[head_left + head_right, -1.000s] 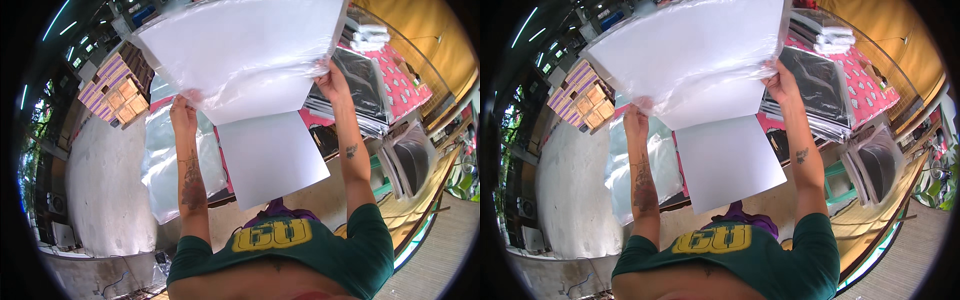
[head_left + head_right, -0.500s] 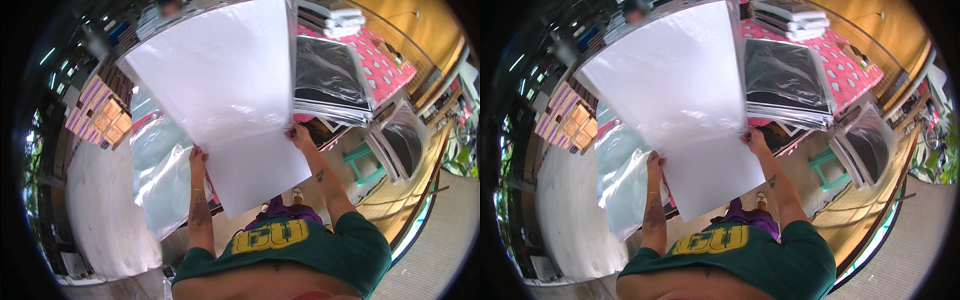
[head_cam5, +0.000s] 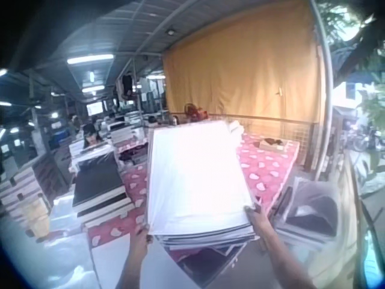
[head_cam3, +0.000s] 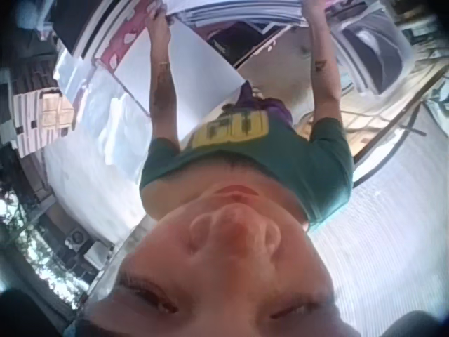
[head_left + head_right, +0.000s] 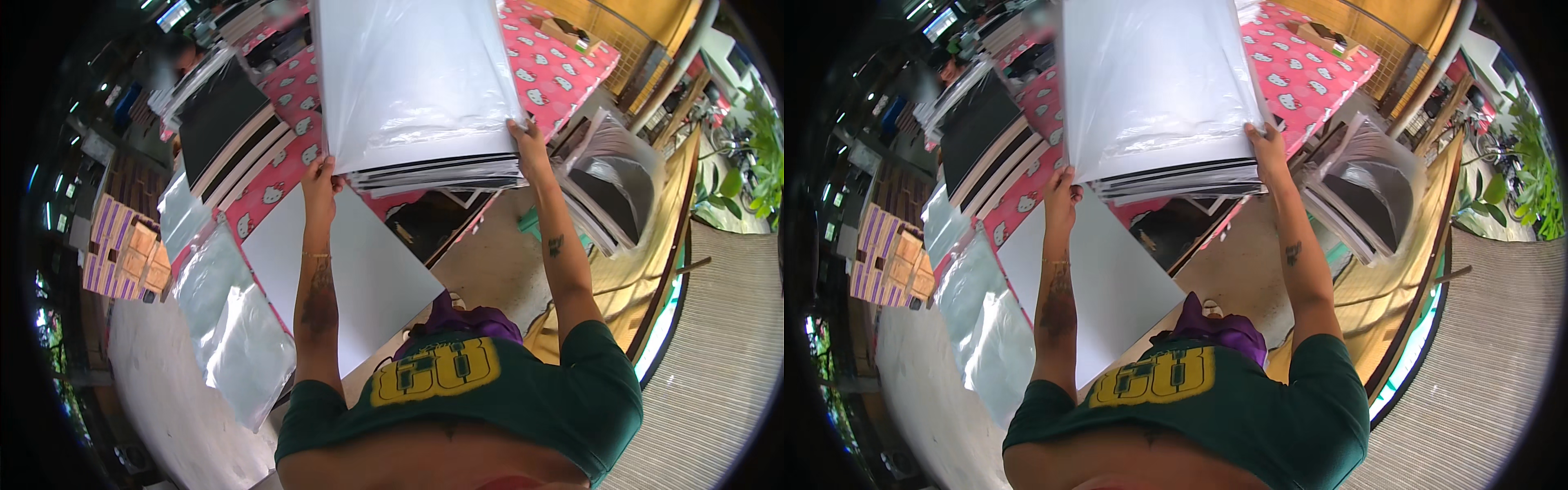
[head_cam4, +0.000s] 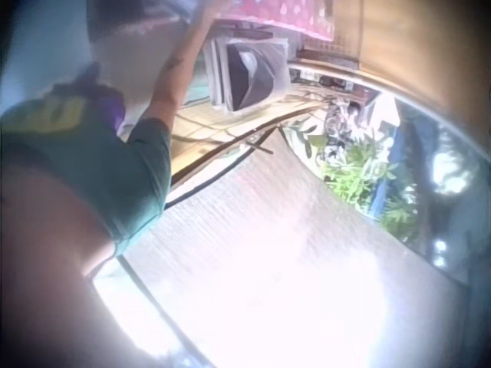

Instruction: The person places black rectangular panels into plastic bags by hand and stacks the packaged panels on a table.

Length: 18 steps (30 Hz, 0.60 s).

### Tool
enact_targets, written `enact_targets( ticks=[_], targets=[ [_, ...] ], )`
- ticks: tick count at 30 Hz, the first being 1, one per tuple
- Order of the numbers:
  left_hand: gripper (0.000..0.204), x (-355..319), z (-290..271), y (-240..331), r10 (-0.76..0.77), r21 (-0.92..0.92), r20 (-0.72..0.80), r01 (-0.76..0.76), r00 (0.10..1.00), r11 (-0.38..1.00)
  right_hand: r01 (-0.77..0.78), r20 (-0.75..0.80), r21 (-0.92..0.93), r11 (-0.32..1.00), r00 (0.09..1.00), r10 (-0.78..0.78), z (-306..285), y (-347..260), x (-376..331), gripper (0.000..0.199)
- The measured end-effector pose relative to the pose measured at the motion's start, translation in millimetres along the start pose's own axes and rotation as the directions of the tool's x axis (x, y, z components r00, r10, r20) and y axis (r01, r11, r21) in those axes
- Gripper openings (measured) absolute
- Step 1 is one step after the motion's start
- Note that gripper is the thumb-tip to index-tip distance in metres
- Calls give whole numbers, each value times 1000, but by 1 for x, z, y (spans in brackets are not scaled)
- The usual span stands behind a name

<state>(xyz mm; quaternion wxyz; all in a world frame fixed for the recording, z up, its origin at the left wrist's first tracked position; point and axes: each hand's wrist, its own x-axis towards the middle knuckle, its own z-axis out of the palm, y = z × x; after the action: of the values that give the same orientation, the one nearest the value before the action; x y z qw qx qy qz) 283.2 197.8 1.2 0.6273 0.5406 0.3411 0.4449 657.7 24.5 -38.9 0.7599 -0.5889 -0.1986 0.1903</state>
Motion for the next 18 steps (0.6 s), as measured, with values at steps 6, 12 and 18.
enact_targets(
  ticks=[6, 12, 18],
  targets=[
    [17, 42, 39, -50, -116, -18, -191, 115, 975, 993, 50, 262, -471, 881, 961, 85, -26, -25, 33, 41],
    [24, 41, 34, -71, -137, 145, -222, 171, 965, 975, 444, 336, -762, 472, 894, -298, -59, 0, 26, 57],
    [43, 40, 22, -98, 299, 821, -91, -99, 950, 562, 500, 337, -617, 607, 865, -370, -55, 28, -23, 56]
  ],
)
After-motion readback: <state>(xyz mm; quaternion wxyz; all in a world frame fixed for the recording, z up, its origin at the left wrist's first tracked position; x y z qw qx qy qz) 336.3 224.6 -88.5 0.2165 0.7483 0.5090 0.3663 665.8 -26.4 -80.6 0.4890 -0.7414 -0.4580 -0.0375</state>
